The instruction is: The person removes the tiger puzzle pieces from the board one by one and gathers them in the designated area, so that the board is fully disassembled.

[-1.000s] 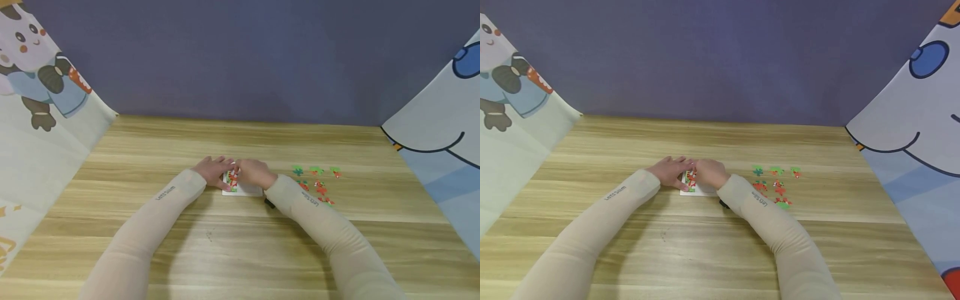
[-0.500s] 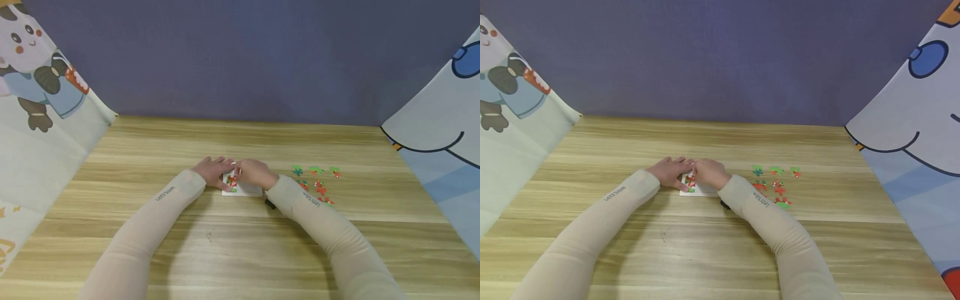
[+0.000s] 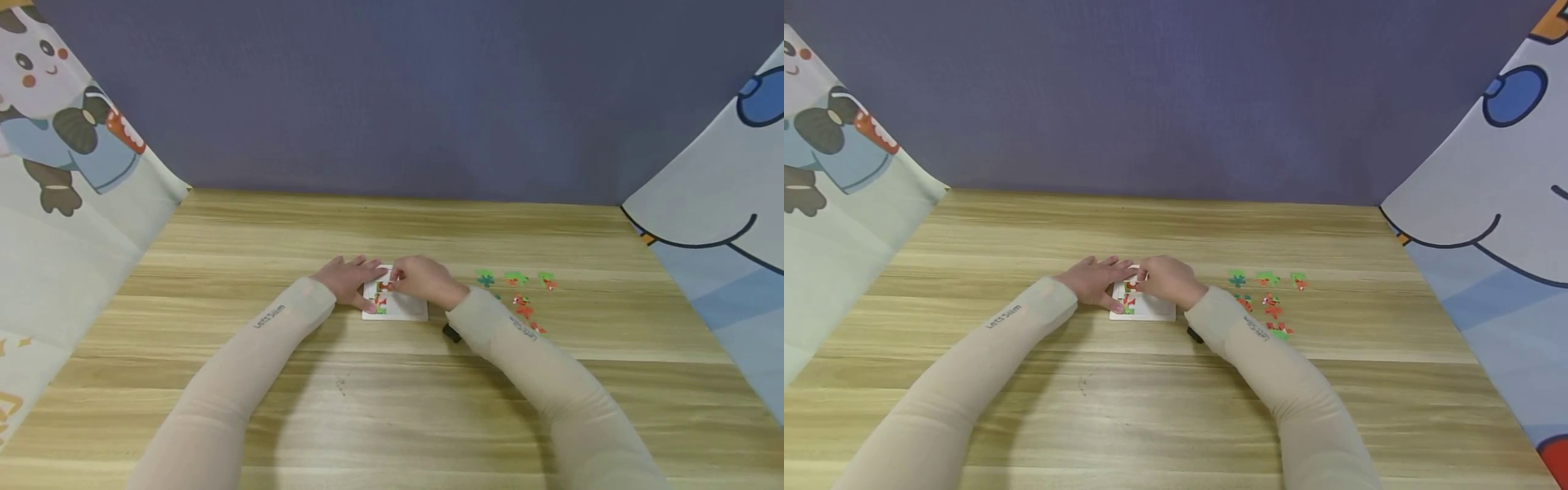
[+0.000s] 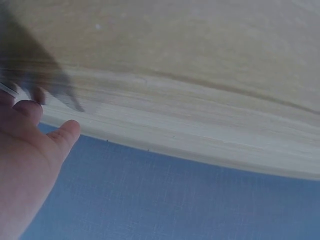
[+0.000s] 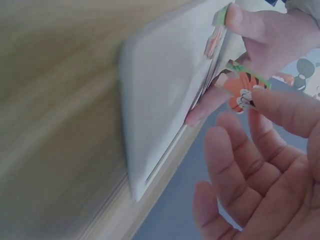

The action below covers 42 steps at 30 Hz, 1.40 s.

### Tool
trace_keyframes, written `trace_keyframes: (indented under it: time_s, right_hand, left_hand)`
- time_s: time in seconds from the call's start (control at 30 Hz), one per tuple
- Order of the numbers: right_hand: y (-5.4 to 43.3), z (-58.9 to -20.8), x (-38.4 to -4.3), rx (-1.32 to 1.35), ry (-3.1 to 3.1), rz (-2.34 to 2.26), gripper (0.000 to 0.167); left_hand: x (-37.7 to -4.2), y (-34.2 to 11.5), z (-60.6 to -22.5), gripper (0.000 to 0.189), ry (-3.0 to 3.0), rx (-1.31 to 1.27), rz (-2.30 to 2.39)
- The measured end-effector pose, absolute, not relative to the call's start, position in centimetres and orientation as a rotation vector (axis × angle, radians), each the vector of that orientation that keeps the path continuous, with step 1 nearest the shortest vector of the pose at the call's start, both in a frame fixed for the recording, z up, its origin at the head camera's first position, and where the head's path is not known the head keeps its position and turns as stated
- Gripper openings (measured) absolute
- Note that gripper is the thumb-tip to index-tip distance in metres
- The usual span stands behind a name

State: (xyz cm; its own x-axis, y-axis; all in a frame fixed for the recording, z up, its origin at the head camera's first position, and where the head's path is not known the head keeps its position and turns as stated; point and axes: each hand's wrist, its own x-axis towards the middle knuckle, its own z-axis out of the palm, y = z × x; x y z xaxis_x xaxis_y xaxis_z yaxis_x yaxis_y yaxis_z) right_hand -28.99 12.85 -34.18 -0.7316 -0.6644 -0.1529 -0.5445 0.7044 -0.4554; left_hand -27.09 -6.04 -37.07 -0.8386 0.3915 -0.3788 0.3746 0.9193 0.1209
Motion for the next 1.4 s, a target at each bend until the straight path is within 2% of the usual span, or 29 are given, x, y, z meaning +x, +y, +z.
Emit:
trace_keyframes:
  time_s: [0.33,0.6,1.07,1.4]
  right_hand:
    - [16.2,-34.2,-29.8,-0.890,2.631,-0.679,0.011]
    - [20.6,-34.6,-30.0,-0.732,2.631,-0.852,0.012]
    - [27.1,-34.3,-30.0,-0.641,2.675,-0.944,0.023]
    - [30.3,-34.3,-29.7,-0.605,2.699,-0.997,0.027]
  left_hand:
    - [-27.1,-5.8,-36.7,0.090,2.663,0.551,0.025]
    - [-26.8,-5.7,-36.6,0.088,2.652,0.572,0.020]
    - [-26.4,-5.6,-35.9,0.087,2.632,0.605,-0.011]
    - [-26.1,-5.5,-35.5,0.108,2.631,0.664,-0.025]
